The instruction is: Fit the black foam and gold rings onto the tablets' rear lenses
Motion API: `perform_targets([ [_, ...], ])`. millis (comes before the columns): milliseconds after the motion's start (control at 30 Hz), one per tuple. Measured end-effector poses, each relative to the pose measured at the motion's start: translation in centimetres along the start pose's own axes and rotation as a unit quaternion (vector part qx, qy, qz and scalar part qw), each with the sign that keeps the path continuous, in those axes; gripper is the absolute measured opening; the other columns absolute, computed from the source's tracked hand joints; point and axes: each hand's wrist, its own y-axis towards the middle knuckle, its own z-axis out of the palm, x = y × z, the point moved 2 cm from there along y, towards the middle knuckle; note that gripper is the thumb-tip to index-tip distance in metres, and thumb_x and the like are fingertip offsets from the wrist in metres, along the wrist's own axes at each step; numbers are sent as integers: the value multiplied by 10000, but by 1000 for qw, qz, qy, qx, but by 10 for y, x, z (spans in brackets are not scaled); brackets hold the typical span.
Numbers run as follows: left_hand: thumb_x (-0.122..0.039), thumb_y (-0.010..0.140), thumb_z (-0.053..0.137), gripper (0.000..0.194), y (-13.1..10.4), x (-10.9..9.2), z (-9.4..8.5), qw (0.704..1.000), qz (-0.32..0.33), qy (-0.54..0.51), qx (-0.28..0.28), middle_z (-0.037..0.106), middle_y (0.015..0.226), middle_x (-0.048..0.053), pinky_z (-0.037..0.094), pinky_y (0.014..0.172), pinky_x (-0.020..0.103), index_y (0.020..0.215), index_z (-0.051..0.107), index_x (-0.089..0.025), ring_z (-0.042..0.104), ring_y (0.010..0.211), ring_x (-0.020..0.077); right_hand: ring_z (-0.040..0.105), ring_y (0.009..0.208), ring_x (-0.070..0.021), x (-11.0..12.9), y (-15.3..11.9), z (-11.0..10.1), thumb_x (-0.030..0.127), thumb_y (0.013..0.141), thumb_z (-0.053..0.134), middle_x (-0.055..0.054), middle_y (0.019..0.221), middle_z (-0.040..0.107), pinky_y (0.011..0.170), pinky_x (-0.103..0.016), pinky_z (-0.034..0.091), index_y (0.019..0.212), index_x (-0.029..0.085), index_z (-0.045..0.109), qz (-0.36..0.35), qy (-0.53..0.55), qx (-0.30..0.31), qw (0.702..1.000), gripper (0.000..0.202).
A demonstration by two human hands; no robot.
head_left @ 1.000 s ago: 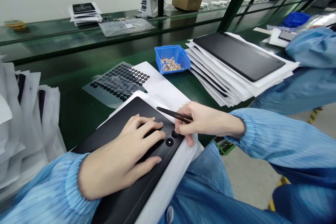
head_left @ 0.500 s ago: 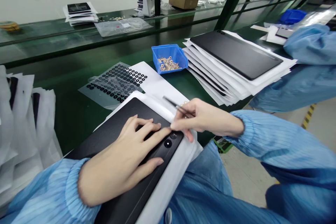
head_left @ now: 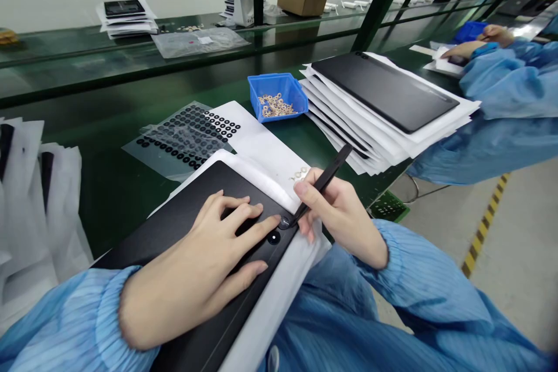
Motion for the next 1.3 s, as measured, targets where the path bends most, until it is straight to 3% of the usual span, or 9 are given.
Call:
perform_targets([
  [100, -349, 905, 418, 423, 0, 0, -1, 1000, 12, 6, 8, 601, 1189, 86, 407, 911, 537, 1317, 512, -321, 504, 1083, 337, 437, 293, -85, 1, 2, 0, 622, 697, 643, 66, 375, 466, 304, -177, 326, 674, 210, 386, -2, -23, -17, 1000, 486],
  [367, -272, 933, 425, 425, -1, -1, -2, 999, 26, 33, 33, 545, 1236, 89, 378, 941, 530, 1358, 439, -264, 458, 1119, 317, 418, 275, -63, 1, 1, 3, 545, 749, 627, 76, 368, 468, 295, -148, 316, 664, 199, 376, -25, -3, -27, 999, 436],
  [700, -262, 935, 421, 399, 0, -3, -3, 998, 42, 35, 17, 539, 1217, 100, 371, 906, 532, 1332, 443, -231, 448, 1079, 322, 422, 271, -70, 1, 1, 3, 536, 735, 640, 70, 368, 479, 287, -153, 322, 664, 198, 385, -25, -16, -34, 999, 429],
  [833, -245, 934, 414, 371, 1, -5, -4, 998, 48, 29, 4, 550, 1173, 112, 366, 894, 539, 1297, 470, -191, 447, 1056, 325, 420, 269, -73, 2, 2, 3, 471, 734, 652, 72, 365, 477, 282, -154, 313, 662, 202, 383, -27, -26, -42, 998, 387],
  [1033, -280, 943, 413, 349, -1, -3, -1, 999, 41, 16, -5, 534, 1184, 93, 340, 925, 509, 1281, 475, -220, 430, 1080, 310, 419, 265, -80, 6, 4, 6, 363, 740, 645, 79, 359, 479, 282, -163, 319, 680, 210, 384, -35, -43, -48, 997, 308],
  [1200, -283, 940, 417, 351, -1, -3, 1, 999, 36, 11, -10, 533, 1185, 89, 357, 910, 488, 1282, 473, -228, 433, 1044, 290, 423, 270, -78, 19, 11, 6, 363, 737, 656, 82, 365, 475, 286, -165, 316, 674, 207, 379, -95, -31, -37, 994, 324],
  [1300, -291, 934, 425, 352, -1, -2, 1, 999, 32, 8, -13, 542, 1174, 94, 372, 902, 487, 1277, 484, -231, 440, 1029, 285, 431, 284, -76, 40, 38, -6, 358, 764, 633, 73, 382, 481, 306, -172, 333, 663, 203, 386, -178, -67, -59, 980, 309],
])
